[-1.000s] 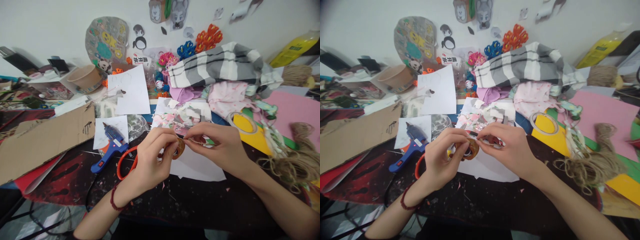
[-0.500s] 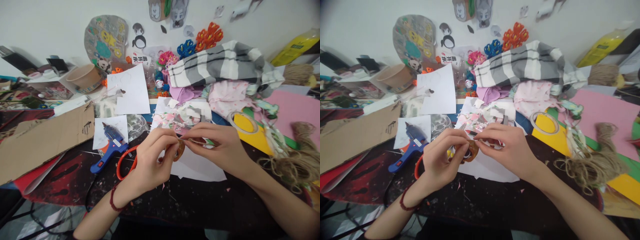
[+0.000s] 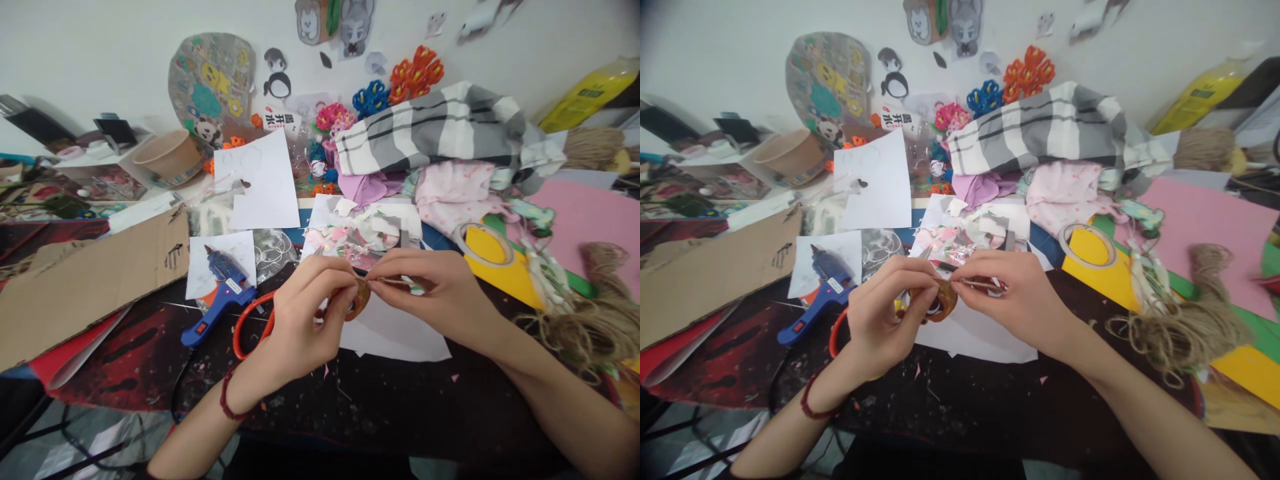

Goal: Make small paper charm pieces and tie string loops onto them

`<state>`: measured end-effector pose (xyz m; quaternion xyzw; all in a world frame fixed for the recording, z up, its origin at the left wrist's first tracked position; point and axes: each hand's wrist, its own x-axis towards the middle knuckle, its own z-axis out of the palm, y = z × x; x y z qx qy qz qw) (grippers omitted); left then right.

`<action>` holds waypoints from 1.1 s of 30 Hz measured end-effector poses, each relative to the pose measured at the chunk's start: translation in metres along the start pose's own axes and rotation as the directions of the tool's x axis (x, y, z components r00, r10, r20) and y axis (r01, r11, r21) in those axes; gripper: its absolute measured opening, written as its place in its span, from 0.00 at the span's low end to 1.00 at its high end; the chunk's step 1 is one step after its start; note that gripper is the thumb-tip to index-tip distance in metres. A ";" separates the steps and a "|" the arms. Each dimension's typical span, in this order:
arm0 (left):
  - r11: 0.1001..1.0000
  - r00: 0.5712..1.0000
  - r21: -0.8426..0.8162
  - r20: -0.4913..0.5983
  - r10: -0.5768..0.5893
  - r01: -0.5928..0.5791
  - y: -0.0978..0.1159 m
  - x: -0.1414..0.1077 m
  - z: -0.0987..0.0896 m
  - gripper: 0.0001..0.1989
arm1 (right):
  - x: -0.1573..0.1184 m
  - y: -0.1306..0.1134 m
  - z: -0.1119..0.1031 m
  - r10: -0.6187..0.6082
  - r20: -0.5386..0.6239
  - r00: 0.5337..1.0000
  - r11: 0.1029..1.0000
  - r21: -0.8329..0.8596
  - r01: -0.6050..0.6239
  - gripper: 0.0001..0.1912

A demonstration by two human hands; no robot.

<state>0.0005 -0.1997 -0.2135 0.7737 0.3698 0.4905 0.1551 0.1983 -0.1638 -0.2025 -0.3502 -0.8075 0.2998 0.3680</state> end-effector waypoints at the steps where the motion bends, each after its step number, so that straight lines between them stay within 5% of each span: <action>1: 1.000 1.000 0.006 -0.001 -0.005 0.005 0.000 0.000 0.000 0.09 | 0.000 0.000 0.001 0.007 -0.003 1.000 1.000 0.009 -0.007 0.04; 9: 0.997 0.999 0.073 -0.054 -0.001 0.005 -0.004 0.006 -0.001 0.07 | 0.004 0.004 0.004 -0.002 -0.097 0.995 0.999 0.050 0.007 0.03; 14: 0.941 0.965 0.333 -0.260 0.026 0.065 0.007 0.009 -0.004 0.05 | 0.020 0.001 0.011 -0.012 -0.218 0.976 0.994 0.099 0.034 0.03; 17: 0.871 0.892 0.459 -0.448 0.056 0.176 0.018 0.005 0.010 0.05 | 0.027 -0.001 0.024 0.002 -0.308 0.951 0.992 0.118 0.036 0.03; 23: 0.899 0.666 0.160 -0.726 -0.172 0.407 0.027 -0.002 0.059 0.03 | 0.013 0.001 0.040 0.004 -0.431 0.902 0.997 0.077 0.033 0.02; 33: 0.920 0.684 0.224 -0.727 -0.062 0.321 0.035 0.002 0.080 0.06 | -0.003 -0.003 0.039 -0.070 -0.538 0.840 0.988 0.076 0.131 0.07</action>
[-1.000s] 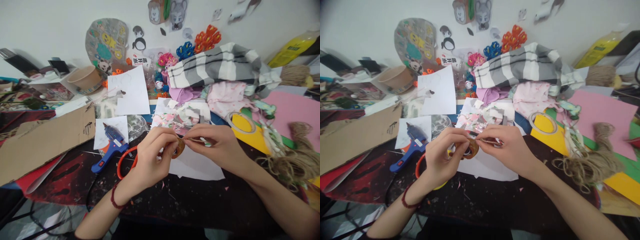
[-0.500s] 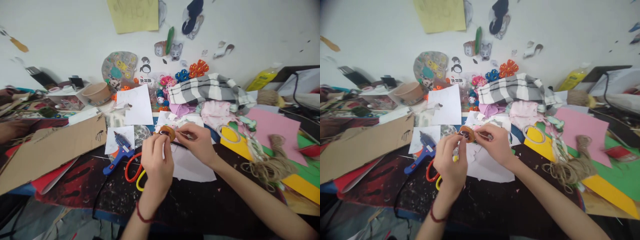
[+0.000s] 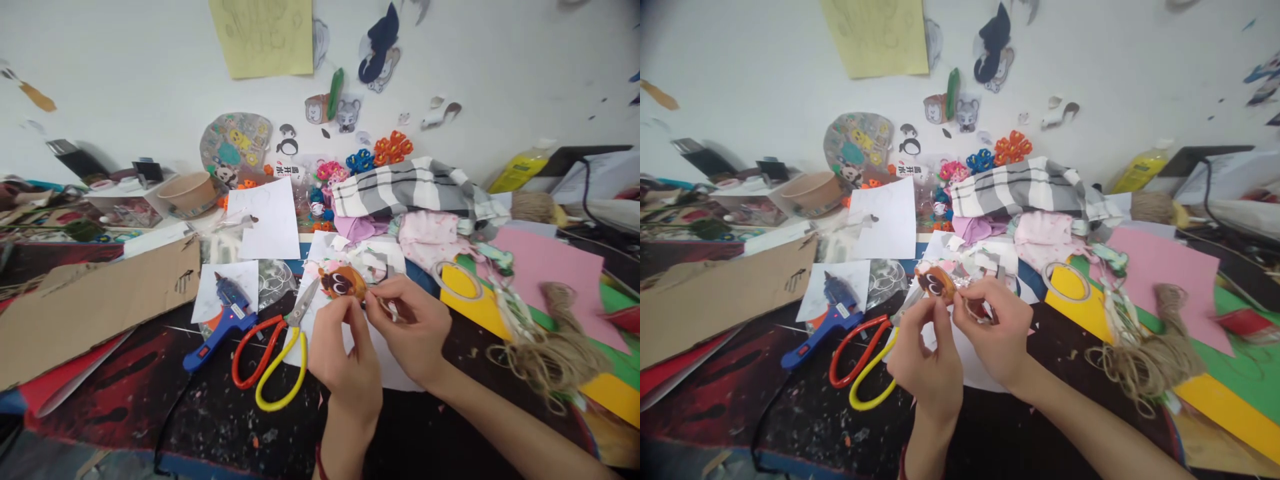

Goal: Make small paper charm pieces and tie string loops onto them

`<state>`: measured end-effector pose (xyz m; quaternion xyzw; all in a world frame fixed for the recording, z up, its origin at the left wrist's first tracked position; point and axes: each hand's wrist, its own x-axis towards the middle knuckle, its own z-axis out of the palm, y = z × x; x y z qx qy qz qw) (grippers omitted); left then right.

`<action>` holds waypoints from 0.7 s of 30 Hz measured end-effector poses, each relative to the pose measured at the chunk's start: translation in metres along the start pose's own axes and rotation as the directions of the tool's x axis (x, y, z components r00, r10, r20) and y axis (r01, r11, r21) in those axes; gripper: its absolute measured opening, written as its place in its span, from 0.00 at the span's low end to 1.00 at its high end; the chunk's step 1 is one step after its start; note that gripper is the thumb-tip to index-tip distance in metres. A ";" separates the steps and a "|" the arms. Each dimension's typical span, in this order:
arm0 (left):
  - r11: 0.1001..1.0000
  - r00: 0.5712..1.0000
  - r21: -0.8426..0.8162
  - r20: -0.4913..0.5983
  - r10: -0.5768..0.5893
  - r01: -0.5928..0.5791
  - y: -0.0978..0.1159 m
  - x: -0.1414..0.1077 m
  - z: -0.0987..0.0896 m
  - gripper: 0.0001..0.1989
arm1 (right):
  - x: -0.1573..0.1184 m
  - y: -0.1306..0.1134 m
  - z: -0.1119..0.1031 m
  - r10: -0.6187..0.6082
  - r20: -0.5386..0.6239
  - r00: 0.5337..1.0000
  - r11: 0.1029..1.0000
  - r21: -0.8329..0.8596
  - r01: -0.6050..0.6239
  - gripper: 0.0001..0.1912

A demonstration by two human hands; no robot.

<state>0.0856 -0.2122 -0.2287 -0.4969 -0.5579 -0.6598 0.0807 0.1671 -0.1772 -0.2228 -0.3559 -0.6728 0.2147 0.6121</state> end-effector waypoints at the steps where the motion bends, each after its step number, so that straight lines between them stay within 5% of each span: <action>1: 1.000 1.000 -0.004 -0.005 0.009 -0.009 0.001 0.000 0.001 0.07 | -0.001 0.001 0.000 -0.005 0.000 1.000 1.000 0.014 0.005 0.07; 21: 0.995 0.998 -0.101 0.055 0.009 -0.004 0.001 0.000 0.001 0.06 | -0.002 0.004 -0.005 -0.010 0.026 1.000 1.000 0.019 0.010 0.04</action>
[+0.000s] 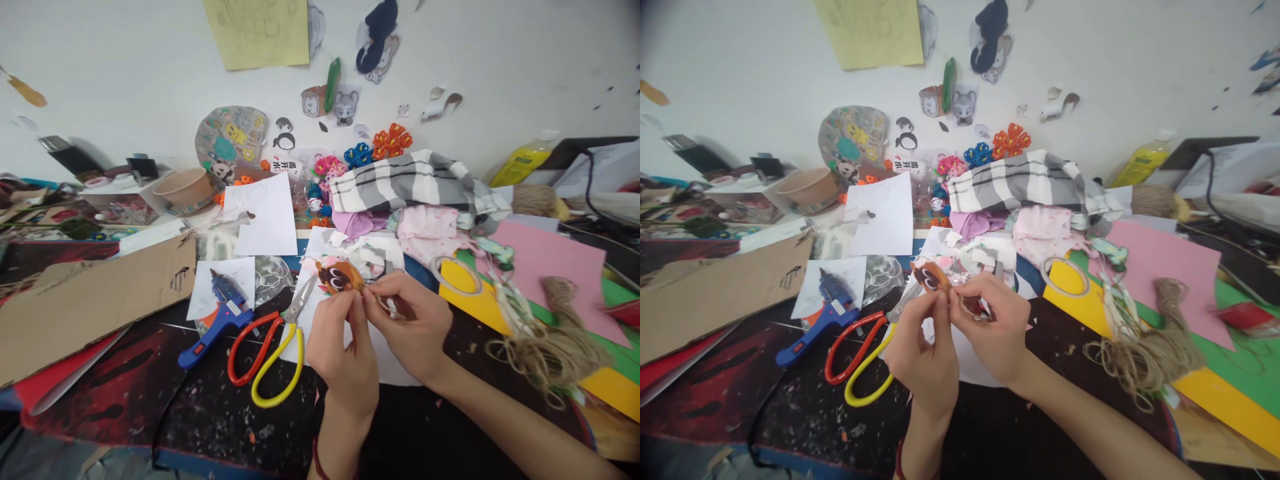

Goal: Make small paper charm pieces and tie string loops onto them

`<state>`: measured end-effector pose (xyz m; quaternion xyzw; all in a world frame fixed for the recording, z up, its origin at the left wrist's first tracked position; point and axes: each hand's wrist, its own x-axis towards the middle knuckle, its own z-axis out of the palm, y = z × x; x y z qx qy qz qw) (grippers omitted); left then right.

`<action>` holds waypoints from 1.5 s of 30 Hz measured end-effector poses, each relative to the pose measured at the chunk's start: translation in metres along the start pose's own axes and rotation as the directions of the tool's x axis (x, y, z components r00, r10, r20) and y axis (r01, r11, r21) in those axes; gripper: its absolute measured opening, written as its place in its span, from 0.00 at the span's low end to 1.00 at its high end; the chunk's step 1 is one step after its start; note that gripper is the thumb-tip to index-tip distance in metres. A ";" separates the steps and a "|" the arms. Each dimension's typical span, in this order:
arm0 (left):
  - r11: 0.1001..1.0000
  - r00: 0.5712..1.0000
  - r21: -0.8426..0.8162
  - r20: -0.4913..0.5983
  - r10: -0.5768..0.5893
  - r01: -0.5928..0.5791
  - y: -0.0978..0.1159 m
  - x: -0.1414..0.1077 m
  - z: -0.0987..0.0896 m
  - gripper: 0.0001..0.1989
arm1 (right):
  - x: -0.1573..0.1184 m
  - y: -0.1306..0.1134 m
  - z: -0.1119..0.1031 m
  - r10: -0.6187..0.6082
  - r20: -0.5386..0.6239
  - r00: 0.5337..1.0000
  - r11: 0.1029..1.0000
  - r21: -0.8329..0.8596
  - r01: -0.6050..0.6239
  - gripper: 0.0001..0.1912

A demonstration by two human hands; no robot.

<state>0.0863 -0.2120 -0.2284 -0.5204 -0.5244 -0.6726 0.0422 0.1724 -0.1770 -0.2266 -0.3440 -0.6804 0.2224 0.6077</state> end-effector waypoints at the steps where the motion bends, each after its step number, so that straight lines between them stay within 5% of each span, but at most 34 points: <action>1: 1.000 1.000 -0.010 0.003 0.001 -0.001 -0.001 0.000 -0.001 0.07 | 0.000 0.000 0.000 -0.007 0.002 1.000 1.000 0.001 0.007 0.04; 13: 0.994 0.996 0.064 0.037 0.085 -0.088 -0.005 0.003 -0.005 0.07 | 0.008 -0.003 -0.006 -0.161 0.073 0.984 0.976 -0.135 0.170 0.06; 22: 0.993 0.994 0.085 0.085 0.069 -0.077 -0.007 0.002 -0.010 0.07 | 0.016 -0.007 -0.009 -0.397 0.189 0.898 0.828 -0.347 0.440 0.08; 45: 0.999 0.992 0.024 0.126 0.019 -0.022 -0.008 0.004 -0.010 0.07 | 0.017 -0.003 -0.012 -0.429 0.248 0.869 0.785 -0.373 0.494 0.12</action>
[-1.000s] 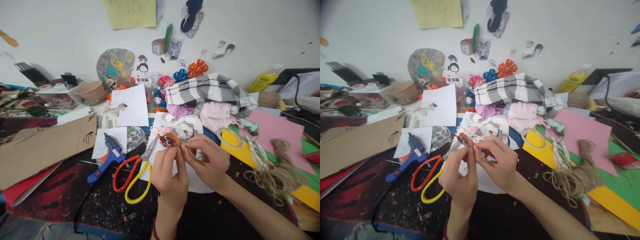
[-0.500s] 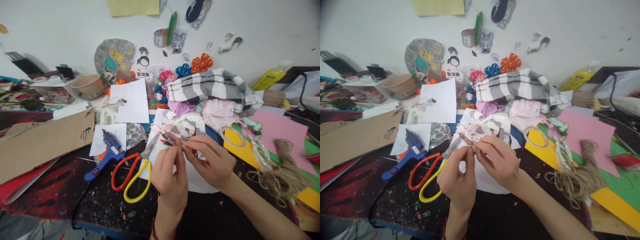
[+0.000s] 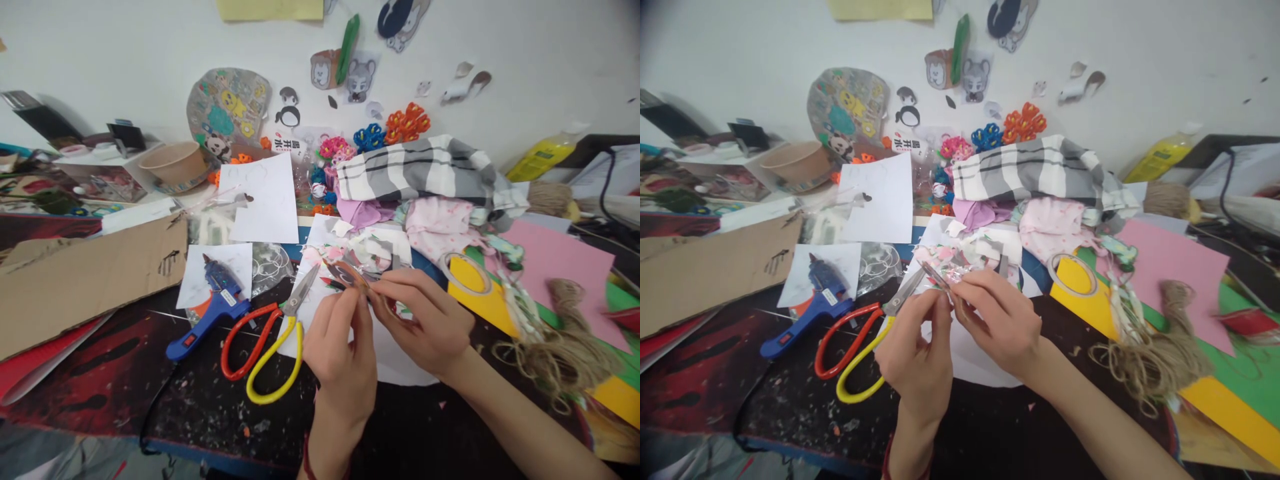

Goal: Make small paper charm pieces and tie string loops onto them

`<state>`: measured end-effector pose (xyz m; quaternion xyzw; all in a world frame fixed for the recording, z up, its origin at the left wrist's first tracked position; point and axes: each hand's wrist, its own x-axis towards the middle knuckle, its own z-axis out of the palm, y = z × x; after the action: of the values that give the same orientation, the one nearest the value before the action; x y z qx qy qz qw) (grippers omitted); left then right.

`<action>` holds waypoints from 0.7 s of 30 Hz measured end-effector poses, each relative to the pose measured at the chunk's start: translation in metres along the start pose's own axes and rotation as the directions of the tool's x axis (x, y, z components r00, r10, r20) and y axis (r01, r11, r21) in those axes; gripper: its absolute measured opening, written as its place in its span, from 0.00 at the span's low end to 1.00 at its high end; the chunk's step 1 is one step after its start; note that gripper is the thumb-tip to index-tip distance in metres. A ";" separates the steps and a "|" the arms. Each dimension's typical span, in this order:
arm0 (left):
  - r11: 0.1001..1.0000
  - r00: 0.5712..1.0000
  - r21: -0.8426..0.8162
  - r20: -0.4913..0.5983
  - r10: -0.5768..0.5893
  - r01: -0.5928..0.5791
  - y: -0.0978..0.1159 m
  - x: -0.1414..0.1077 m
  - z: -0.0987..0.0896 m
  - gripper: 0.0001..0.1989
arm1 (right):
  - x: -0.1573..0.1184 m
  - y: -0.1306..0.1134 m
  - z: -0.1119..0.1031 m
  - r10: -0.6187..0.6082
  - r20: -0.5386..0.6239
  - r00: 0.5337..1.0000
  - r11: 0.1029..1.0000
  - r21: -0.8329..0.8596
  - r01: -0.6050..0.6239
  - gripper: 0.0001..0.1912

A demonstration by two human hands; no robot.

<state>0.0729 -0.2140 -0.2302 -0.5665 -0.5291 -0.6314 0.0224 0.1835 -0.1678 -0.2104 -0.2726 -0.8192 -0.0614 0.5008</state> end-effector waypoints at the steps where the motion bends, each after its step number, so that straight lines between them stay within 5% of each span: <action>1: 1.000 1.000 0.001 0.003 -0.003 0.003 0.000 0.000 0.000 0.07 | 0.000 0.000 0.000 0.000 0.008 1.000 1.000 0.000 0.000 0.12; 10: 0.999 0.999 0.017 -0.014 0.032 -0.031 -0.002 0.000 0.002 0.07 | -0.002 0.003 0.002 -0.012 0.010 1.000 1.000 0.012 0.012 0.11; 16: 0.977 0.988 -0.152 0.064 -0.139 0.148 -0.001 -0.001 -0.001 0.08 | 0.000 0.002 -0.002 -0.029 0.035 0.999 1.000 -0.004 0.029 0.12; 21: 0.987 0.997 -0.142 0.020 -0.071 0.073 -0.001 -0.001 -0.001 0.09 | 0.003 0.002 -0.003 -0.018 -0.002 1.000 1.000 -0.018 0.018 0.10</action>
<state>0.0723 -0.2148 -0.2312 -0.5518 -0.5029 -0.6638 -0.0449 0.1857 -0.1658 -0.2067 -0.2697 -0.8205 -0.0734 0.4987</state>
